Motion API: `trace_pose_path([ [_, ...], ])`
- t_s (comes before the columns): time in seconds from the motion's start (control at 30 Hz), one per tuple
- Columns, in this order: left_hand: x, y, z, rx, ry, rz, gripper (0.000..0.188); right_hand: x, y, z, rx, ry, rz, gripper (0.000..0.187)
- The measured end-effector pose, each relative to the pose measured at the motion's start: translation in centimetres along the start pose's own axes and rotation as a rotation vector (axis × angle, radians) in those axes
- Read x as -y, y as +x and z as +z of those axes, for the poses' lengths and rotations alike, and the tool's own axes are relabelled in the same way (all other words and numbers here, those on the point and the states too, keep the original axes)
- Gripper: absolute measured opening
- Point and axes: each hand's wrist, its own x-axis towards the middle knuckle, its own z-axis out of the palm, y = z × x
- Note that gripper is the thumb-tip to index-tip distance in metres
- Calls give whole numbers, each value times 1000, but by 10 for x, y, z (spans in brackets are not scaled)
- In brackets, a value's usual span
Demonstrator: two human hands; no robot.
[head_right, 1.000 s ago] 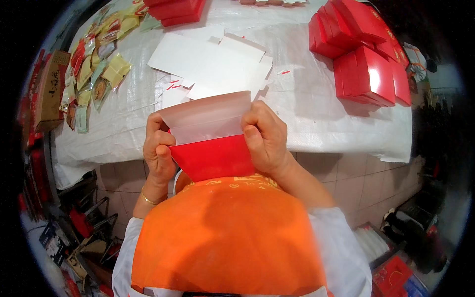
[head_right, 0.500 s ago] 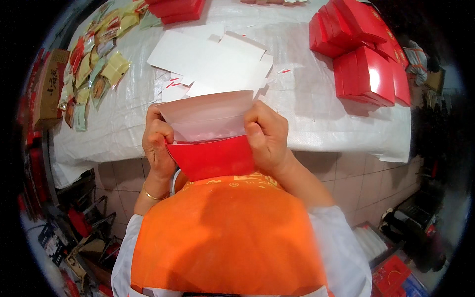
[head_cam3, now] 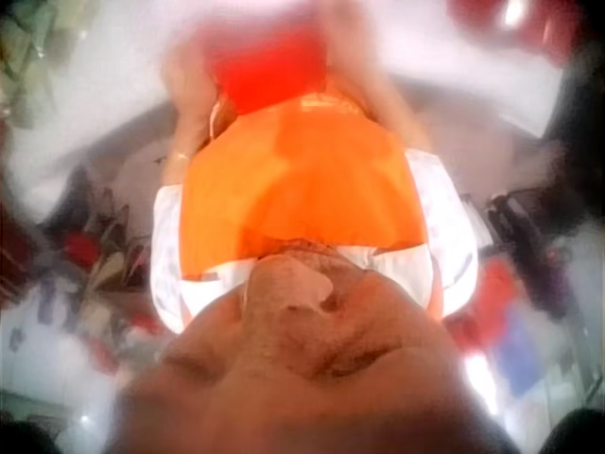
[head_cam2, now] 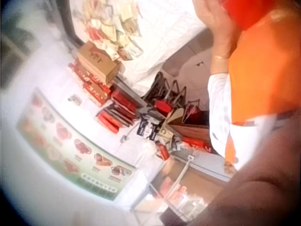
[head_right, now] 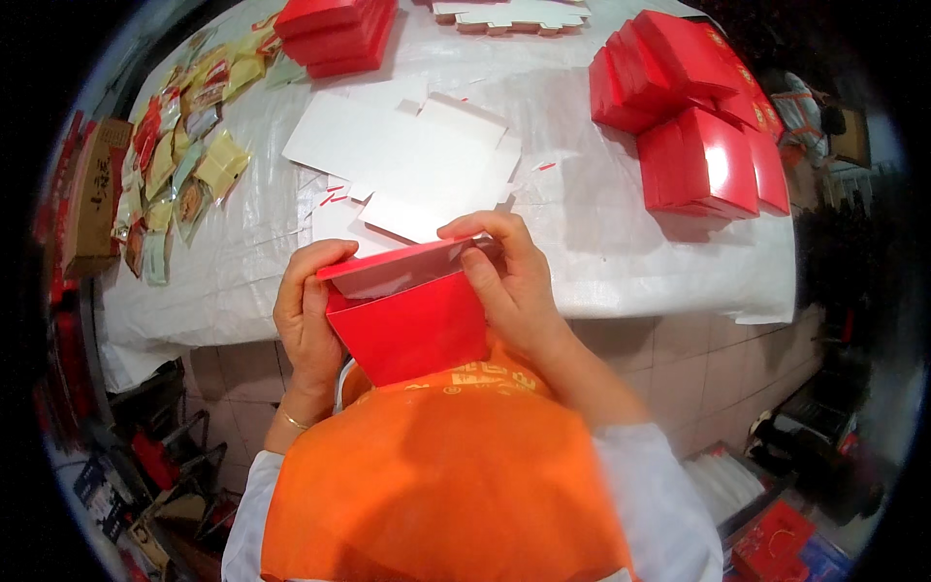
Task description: The person assembles small red boxes from flat white cardboard pieces. They fold the cardboard along pre-scored lines, insert small yellow packets into the formed boxes, and stack the finished units on the table.
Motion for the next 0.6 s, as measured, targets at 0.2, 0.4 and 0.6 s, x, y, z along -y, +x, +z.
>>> trace_pose_path([
  [0.2, 18, 1, -18, 127, 150, 251, 39, -8, -3, 0, 21, -65, -155, 14],
  [0.4, 5, 5, -24, 215, 264, 236, 48, -9, -5, -4, 4, -57, -174, 27],
  [0.6, -13, 15, -28, 268, 299, 153, 28, 17, 0, -7, 13, -102, -27, 20],
])
